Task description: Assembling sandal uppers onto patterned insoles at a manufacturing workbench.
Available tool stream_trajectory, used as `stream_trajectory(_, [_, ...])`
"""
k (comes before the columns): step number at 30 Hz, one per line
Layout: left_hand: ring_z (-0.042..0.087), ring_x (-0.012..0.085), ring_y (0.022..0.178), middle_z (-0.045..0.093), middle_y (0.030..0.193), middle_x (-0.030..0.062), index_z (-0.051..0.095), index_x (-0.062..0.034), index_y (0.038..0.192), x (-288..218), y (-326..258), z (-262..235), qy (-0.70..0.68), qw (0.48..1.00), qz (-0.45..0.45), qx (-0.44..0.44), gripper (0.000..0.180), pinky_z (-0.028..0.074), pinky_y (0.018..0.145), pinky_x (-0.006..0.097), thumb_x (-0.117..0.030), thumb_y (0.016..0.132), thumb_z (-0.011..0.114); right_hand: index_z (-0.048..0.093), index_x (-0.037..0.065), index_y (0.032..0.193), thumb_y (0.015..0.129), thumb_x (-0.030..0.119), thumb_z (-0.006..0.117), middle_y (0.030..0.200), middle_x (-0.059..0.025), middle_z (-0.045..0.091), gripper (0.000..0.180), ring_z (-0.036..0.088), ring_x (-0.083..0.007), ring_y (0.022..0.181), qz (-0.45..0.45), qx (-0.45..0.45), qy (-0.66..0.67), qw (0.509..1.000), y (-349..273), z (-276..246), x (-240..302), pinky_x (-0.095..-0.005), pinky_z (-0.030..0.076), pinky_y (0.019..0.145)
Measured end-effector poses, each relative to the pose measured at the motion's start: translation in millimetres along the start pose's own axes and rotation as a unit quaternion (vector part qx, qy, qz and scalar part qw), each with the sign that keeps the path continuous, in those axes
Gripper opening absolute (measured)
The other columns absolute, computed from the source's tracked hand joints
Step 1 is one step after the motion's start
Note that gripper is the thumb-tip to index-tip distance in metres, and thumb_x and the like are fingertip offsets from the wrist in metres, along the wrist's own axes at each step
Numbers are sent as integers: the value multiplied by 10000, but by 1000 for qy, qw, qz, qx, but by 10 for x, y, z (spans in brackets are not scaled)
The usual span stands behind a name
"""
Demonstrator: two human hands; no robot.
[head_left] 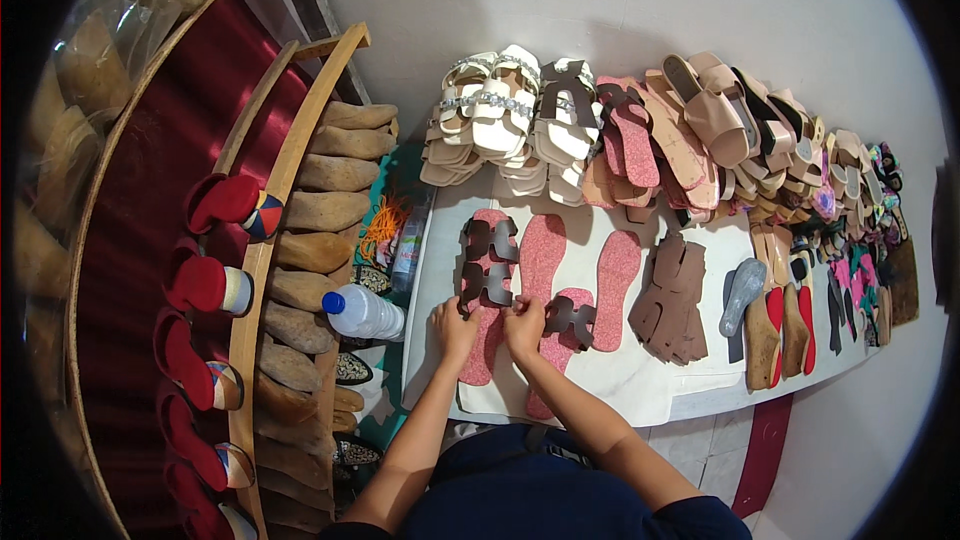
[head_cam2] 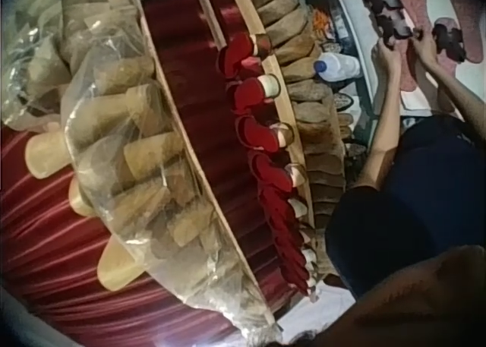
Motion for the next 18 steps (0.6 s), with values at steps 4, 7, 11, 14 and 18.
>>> stream_trajectory(4, [416,315,975,496,972,161,481,-16,1005,-93,1,-52,26,1000,-8,1,521,298,870,388,-289,611,687,457,-18,806,588,27,655,744,-132,456,298,444,-263,737,-64,-57,-73,994,16,-83,121,-342,363,675])
stream_trajectory(7, [413,321,977,486,991,165,458,-20,1031,-148,-8,-48,27,1000,-3,8,548,292,876,379,-289,612,686,437,-14,803,586,25,659,700,-110,438,312,433,-233,685,-90,-81,-75,990,7,-109,131,-334,362,632])
stream_trajectory(11, [413,344,976,455,1020,200,343,13,1157,-62,-98,-16,-20,999,-5,-28,627,300,876,403,-254,669,633,430,-17,827,631,15,613,786,-165,459,270,461,-298,762,-35,10,-22,999,-33,-27,123,-362,365,704])
stream_trajectory(14, [414,345,978,436,1038,210,256,38,1212,-52,-204,-20,-88,996,-25,-20,658,313,872,397,-209,702,591,423,-20,845,662,-13,568,784,-167,464,234,473,-295,756,-72,42,-3,997,-152,-96,198,-366,384,687])
stream_trajectory(18, [390,382,993,408,1055,219,259,43,1207,-224,-353,-136,-115,993,-20,-22,570,295,880,423,-116,723,514,413,-29,866,686,-34,523,815,-179,463,211,474,-300,781,-96,69,79,990,-286,-179,275,-365,399,685])
Point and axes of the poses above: each hand's wrist, its own y-axis towards the middle knuckle, its own z-axis out of the palm, x = y × z, the point moved 8 cm from there along y, towards the middle knuckle
